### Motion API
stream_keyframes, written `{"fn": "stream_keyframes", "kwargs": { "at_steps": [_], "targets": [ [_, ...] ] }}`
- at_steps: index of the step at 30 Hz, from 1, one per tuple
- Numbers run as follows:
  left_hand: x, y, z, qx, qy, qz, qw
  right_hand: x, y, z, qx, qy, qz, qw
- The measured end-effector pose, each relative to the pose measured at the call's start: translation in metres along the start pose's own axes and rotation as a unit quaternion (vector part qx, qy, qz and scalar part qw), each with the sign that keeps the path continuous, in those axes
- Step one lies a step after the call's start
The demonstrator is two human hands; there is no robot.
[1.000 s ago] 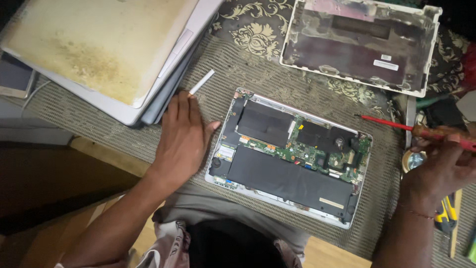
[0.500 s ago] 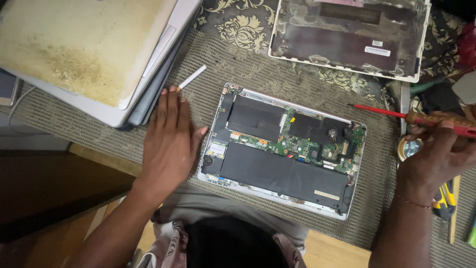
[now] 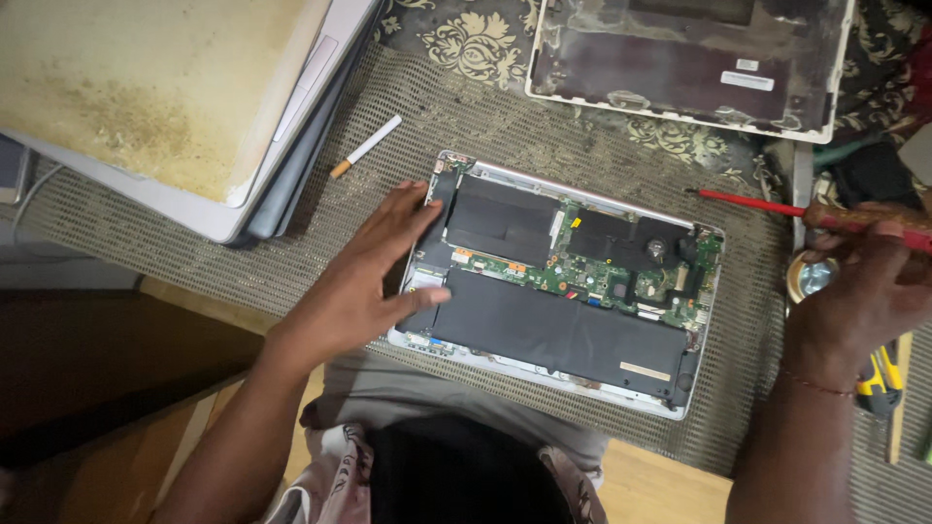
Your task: The person removes the back cover of a white laptop to expose the internal components. They then use a red screwdriver to unscrew and remove the battery from the laptop chassis.
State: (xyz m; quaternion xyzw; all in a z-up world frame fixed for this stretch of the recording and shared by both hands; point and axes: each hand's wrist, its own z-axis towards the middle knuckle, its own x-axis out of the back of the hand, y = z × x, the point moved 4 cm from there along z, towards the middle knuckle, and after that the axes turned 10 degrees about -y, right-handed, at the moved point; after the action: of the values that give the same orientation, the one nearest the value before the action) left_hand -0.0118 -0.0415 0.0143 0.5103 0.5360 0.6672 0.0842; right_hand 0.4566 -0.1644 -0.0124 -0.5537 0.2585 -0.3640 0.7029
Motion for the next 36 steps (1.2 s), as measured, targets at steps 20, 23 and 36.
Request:
{"fn": "stream_keyframes", "kwargs": {
  "at_steps": [20,23,36],
  "targets": [
    [-0.019,0.035,-0.015,-0.153,-0.111,0.192,0.963,0.007,0.003,0.001,-0.008,0.007,-0.022,1.000],
    [-0.018,0.039,-0.018,-0.173,-0.082,0.226,0.955,0.003,0.000,-0.001,0.008,0.021,0.013,1.000],
    [-0.009,0.047,-0.018,-0.161,-0.051,0.265,0.949,-0.001,-0.009,-0.002,0.066,-0.044,0.000,0.997]
  ]
}}
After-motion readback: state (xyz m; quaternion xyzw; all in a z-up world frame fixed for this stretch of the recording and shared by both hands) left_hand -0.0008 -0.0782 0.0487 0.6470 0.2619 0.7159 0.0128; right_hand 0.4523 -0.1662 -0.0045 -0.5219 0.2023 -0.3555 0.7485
